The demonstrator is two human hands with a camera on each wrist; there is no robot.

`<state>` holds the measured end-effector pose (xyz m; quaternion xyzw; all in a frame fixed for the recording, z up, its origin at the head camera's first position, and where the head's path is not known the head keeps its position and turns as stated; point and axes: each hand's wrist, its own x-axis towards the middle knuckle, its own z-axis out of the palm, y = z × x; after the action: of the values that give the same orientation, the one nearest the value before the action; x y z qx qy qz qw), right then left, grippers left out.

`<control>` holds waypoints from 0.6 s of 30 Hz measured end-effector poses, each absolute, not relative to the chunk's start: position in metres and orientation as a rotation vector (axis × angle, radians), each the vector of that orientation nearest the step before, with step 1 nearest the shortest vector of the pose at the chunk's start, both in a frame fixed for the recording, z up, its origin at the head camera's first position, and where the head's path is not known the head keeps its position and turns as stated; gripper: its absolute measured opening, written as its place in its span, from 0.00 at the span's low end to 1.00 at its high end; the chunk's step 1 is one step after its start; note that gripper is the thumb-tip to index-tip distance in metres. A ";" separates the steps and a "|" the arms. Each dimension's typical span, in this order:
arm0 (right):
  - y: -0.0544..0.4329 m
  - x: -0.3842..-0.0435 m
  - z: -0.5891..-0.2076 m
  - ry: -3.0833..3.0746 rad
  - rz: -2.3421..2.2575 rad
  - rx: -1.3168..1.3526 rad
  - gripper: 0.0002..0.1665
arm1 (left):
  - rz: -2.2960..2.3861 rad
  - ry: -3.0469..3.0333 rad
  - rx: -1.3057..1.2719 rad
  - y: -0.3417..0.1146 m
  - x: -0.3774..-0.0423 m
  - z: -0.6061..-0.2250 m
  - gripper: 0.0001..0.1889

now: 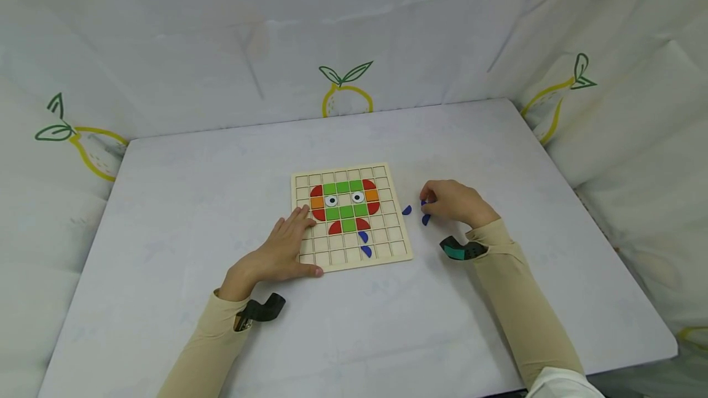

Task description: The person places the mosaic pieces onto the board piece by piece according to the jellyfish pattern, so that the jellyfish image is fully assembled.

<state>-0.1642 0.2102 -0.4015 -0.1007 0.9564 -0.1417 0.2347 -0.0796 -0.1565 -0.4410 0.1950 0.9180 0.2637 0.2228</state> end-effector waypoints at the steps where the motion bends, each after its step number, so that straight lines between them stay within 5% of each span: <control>1: 0.210 -0.164 -0.402 2.624 -0.393 -0.269 0.17 | 0.727 2.536 0.538 -0.156 -0.080 -0.441 0.51; 18: 0.207 -0.164 -0.406 2.669 -0.553 -0.277 0.15 | 0.734 2.531 0.537 -0.156 -0.080 -0.440 0.52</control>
<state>-0.1642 0.2073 -0.4055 -0.0991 0.9546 -0.1977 0.1994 -0.0796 -0.1557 -0.4404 0.1946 0.9172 0.2660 0.2241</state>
